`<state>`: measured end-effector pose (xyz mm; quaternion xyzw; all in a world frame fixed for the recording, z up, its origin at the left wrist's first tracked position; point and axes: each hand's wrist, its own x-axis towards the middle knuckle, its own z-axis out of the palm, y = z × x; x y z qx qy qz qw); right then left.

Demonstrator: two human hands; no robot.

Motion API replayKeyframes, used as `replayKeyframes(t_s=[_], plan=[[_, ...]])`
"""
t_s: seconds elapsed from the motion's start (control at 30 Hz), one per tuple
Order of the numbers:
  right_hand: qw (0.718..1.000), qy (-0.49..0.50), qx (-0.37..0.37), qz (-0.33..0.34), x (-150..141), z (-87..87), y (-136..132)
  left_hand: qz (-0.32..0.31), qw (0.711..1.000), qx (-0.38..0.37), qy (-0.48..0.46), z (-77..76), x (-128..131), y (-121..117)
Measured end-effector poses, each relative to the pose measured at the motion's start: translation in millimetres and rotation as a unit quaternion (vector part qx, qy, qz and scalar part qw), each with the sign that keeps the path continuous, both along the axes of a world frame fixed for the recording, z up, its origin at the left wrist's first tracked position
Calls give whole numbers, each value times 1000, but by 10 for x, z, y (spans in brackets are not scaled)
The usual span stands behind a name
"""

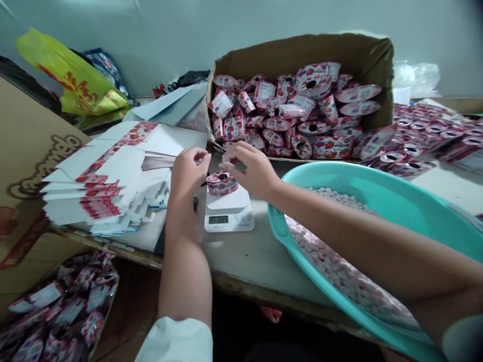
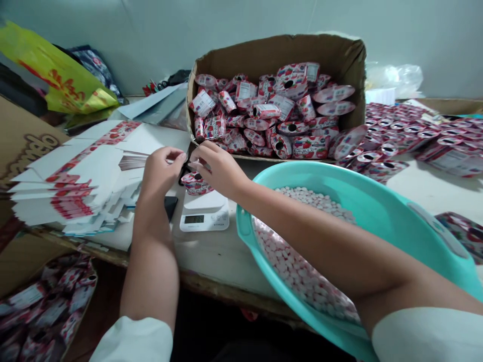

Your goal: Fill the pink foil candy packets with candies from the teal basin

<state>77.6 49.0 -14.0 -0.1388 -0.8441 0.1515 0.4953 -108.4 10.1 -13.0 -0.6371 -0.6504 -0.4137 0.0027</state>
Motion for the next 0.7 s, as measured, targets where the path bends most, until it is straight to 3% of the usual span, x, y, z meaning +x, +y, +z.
replayKeyframes(t_s=[0.43,0.6,0.7], plan=[[997,-50,-53,9,-27,3,27,-15,1000,5,-7,-27,-8,41],[998,-59,-1,39,-60,1,22,-1,998,-40,-44,6,6,15],[997,-58,47,24,-27,95,-23,2,999,-47,-27,20,34,1]])
